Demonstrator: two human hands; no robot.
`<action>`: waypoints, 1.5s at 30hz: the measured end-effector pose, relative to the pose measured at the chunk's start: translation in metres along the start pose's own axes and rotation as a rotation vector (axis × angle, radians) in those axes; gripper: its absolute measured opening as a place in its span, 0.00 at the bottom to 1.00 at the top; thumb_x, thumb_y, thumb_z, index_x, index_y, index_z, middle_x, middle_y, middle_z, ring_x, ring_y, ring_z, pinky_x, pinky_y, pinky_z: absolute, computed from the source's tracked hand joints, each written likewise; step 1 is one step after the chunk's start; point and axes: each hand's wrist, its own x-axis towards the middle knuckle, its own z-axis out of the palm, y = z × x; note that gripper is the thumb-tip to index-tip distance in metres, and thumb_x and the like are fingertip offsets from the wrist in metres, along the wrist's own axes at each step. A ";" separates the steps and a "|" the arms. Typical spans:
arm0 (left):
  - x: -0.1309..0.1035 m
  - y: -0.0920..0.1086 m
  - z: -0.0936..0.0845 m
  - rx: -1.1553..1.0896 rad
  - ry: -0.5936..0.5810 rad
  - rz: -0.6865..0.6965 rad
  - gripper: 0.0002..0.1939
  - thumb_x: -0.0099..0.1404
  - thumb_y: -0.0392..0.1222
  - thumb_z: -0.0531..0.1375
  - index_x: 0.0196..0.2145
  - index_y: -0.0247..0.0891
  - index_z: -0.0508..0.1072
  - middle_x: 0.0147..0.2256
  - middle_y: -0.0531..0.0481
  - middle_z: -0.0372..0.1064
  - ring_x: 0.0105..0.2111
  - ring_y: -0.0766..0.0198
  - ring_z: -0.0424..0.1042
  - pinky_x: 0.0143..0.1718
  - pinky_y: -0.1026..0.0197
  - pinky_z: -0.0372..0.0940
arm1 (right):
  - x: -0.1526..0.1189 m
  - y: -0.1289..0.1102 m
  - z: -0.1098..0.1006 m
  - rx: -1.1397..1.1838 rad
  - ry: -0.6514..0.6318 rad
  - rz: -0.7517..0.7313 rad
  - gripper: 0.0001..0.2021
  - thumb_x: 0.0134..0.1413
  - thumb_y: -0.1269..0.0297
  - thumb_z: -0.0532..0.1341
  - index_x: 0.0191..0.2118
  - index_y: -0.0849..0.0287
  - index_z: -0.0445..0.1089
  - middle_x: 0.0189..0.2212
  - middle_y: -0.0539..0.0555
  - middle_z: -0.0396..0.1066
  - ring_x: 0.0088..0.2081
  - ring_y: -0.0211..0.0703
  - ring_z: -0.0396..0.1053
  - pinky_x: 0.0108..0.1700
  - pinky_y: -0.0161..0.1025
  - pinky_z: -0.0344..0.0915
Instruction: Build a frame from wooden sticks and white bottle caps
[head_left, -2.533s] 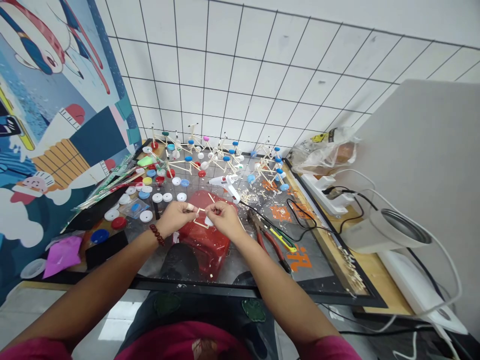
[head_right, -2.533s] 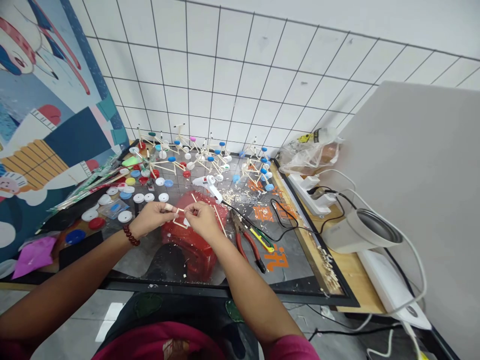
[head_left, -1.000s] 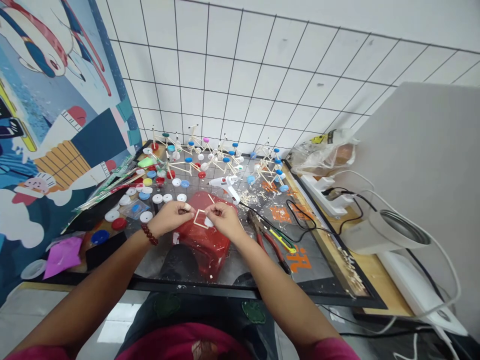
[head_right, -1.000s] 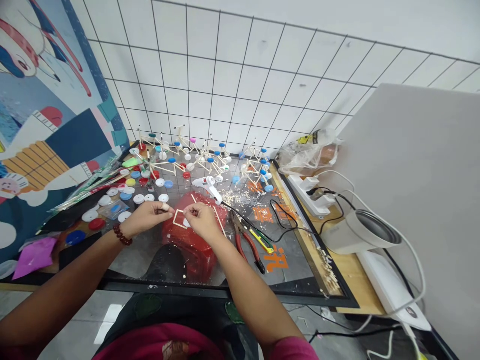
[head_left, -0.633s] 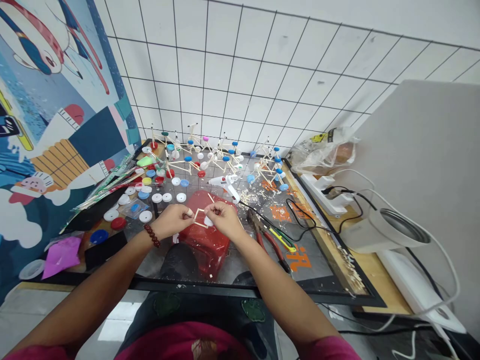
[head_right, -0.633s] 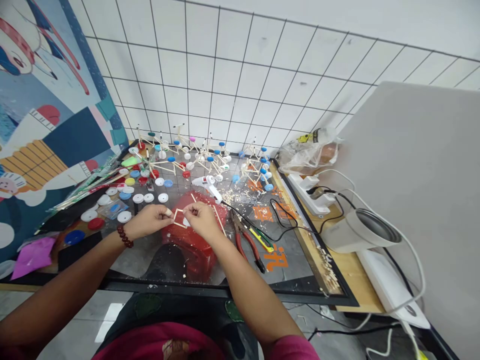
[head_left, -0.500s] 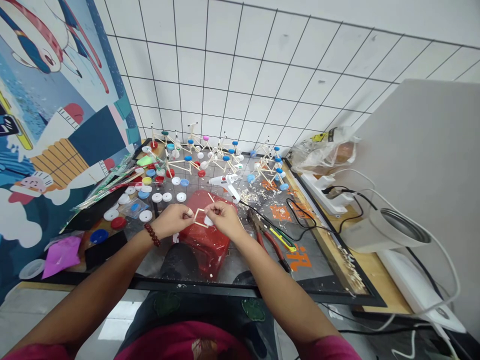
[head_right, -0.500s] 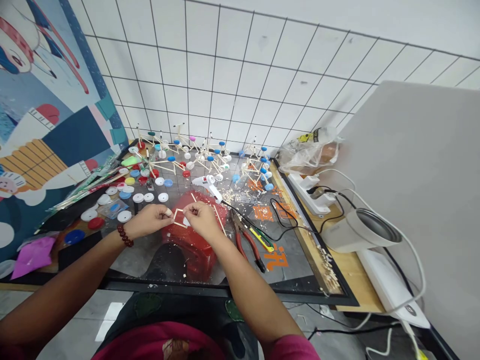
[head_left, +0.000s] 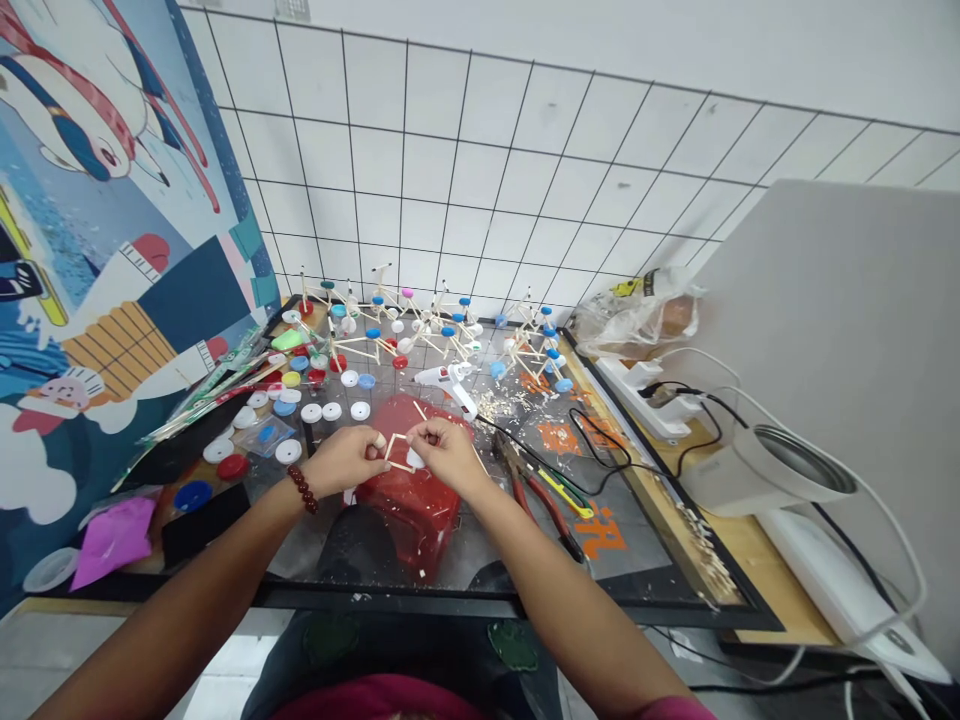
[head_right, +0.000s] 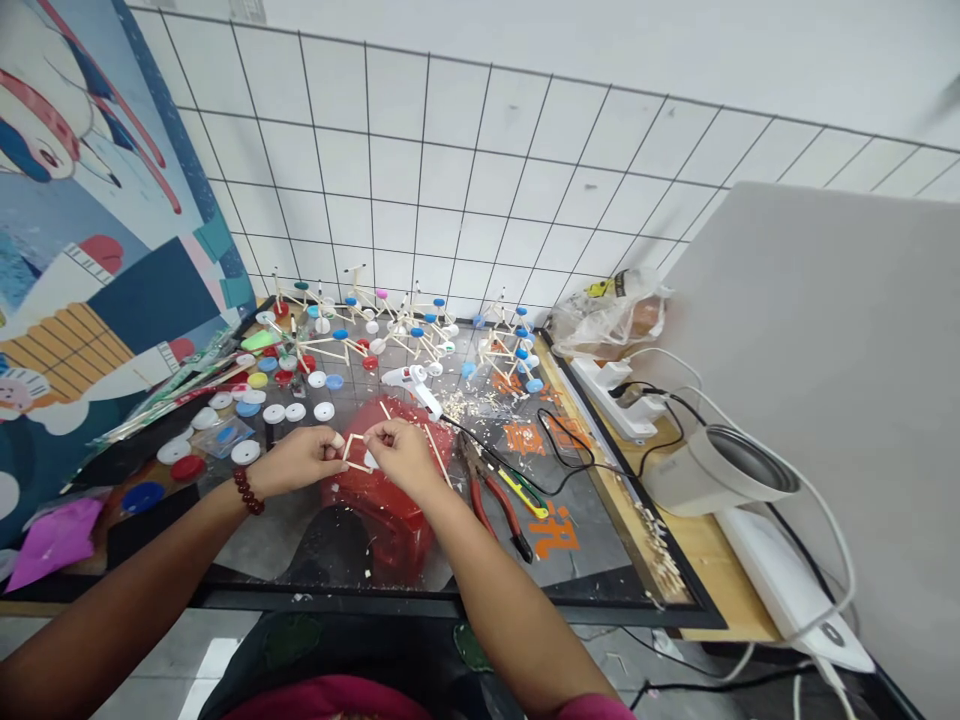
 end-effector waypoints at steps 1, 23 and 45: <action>0.001 0.000 0.000 0.005 -0.005 0.003 0.07 0.53 0.44 0.61 0.24 0.39 0.72 0.24 0.52 0.68 0.25 0.63 0.65 0.27 0.63 0.54 | 0.000 0.000 0.000 -0.010 0.002 -0.005 0.07 0.49 0.65 0.59 0.26 0.59 0.74 0.23 0.49 0.71 0.27 0.38 0.66 0.31 0.34 0.61; -0.004 0.006 -0.015 -0.686 -0.008 -0.013 0.30 0.54 0.45 0.69 0.53 0.36 0.68 0.42 0.44 0.72 0.36 0.62 0.71 0.38 0.60 0.66 | 0.005 0.001 -0.002 0.344 0.056 0.058 0.11 0.46 0.55 0.63 0.28 0.58 0.72 0.23 0.48 0.69 0.27 0.38 0.65 0.32 0.35 0.62; 0.008 0.034 0.019 -1.549 0.241 -0.189 0.16 0.55 0.32 0.69 0.42 0.35 0.76 0.40 0.45 0.77 0.38 0.61 0.77 0.43 0.56 0.72 | 0.006 -0.004 0.004 0.593 0.147 0.067 0.16 0.43 0.50 0.67 0.29 0.57 0.66 0.23 0.47 0.67 0.27 0.38 0.65 0.32 0.36 0.62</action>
